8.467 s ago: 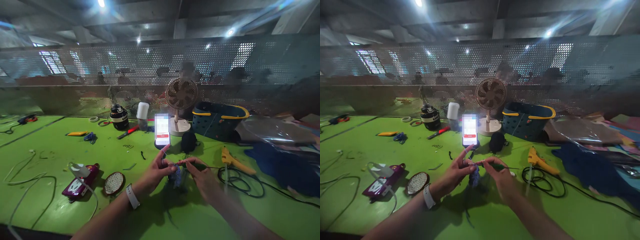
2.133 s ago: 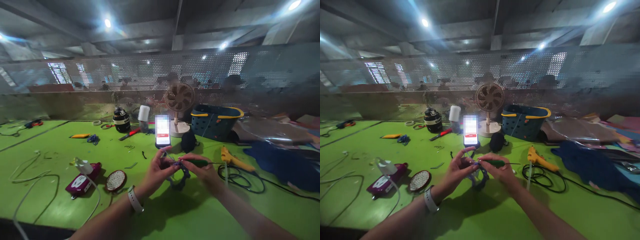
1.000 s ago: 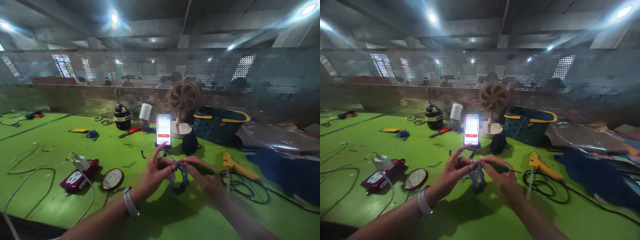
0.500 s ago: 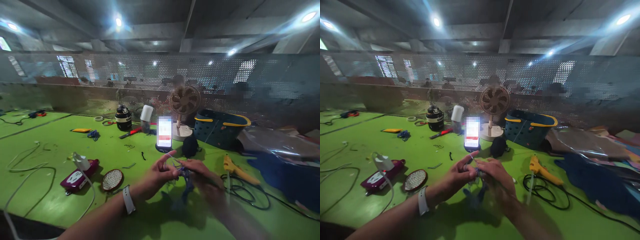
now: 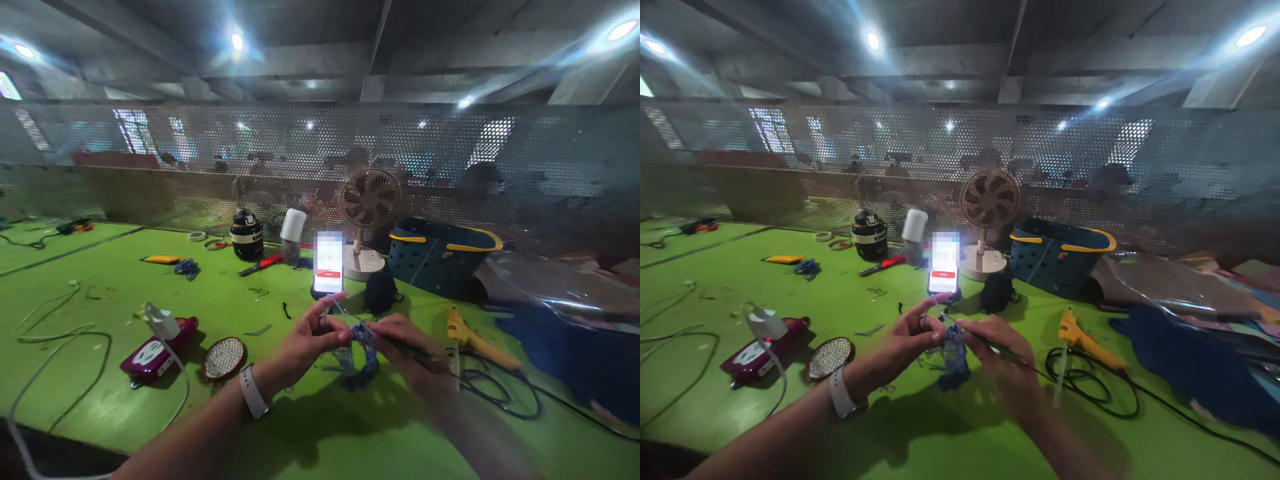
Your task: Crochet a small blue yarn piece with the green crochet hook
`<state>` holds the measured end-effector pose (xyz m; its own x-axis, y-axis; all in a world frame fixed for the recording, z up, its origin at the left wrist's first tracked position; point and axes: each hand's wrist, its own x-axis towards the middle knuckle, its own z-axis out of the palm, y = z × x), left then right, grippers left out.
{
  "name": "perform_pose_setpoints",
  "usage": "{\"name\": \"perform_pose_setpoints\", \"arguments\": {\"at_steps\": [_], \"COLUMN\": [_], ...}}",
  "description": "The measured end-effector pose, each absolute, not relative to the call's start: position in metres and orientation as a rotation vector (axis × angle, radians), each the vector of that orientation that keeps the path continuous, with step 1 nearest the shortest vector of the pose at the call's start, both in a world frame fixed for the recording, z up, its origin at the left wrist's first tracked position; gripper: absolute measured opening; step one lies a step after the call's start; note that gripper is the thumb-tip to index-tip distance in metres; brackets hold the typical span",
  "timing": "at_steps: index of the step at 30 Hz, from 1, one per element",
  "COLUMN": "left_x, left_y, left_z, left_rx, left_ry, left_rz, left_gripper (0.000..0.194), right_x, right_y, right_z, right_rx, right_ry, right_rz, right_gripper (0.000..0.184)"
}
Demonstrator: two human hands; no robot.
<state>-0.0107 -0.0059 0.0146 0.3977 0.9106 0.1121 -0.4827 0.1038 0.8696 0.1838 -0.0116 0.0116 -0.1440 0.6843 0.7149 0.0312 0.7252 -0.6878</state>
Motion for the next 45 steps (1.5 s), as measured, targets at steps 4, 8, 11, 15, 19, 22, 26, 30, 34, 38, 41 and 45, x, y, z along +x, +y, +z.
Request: {"name": "perform_pose_setpoints", "arguments": {"at_steps": [4,8,11,15,19,22,26,30,34,38,41,45], "left_x": [-0.01,-0.01,-0.01,-0.01,-0.009,-0.008,-0.008,-0.006,0.0,0.006,0.005,-0.003], "left_y": [-0.006,-0.008,-0.01,-0.012,-0.013,-0.013,-0.013,-0.012,-0.015,-0.022,-0.022,-0.012], "left_z": [0.014,0.015,0.017,0.019,0.021,0.02,0.018,0.016,0.01,0.004,0.003,0.001], "left_rx": [1.019,1.057,1.114,1.154,1.147,1.126,1.126,1.245,1.359,1.413,1.177,0.89], "left_ry": [0.535,0.535,0.549,0.536,0.549,0.561,0.604,0.691,0.826,0.826,0.631,0.406], "left_rz": [1.116,1.112,1.118,1.168,1.21,1.192,1.186,1.264,1.341,1.406,1.255,0.994], "left_gripper": [0.077,0.078,0.079,0.071,0.065,0.075,0.1,0.116,0.114,0.109,0.111,0.103], "right_x": [0.185,0.188,0.188,0.184,0.18,0.178,0.181,0.181,0.179,0.182,0.186,0.187], "right_y": [-0.015,-0.014,-0.009,-0.007,-0.013,-0.016,-0.017,-0.016,-0.012,-0.01,-0.014,-0.02], "right_z": [0.009,0.01,0.011,0.009,0.01,0.012,0.012,0.008,-0.002,-0.006,0.0,0.01], "right_rx": [-0.639,-0.714,-0.764,-0.746,-0.792,-0.796,-0.719,-0.741,-0.752,-0.672,-0.602,-0.513], "right_ry": [-1.61,-1.61,-1.625,-1.659,-1.607,-1.631,-1.681,-1.725,-1.815,-1.973,-1.982,-1.914], "right_rz": [0.801,0.732,0.634,0.644,0.72,0.689,0.63,0.575,0.172,-0.237,-0.264,0.015], "right_gripper": [0.018,0.016,0.016,0.013,0.01,0.01,0.01,0.011,0.016,0.027,0.036,0.028]}}
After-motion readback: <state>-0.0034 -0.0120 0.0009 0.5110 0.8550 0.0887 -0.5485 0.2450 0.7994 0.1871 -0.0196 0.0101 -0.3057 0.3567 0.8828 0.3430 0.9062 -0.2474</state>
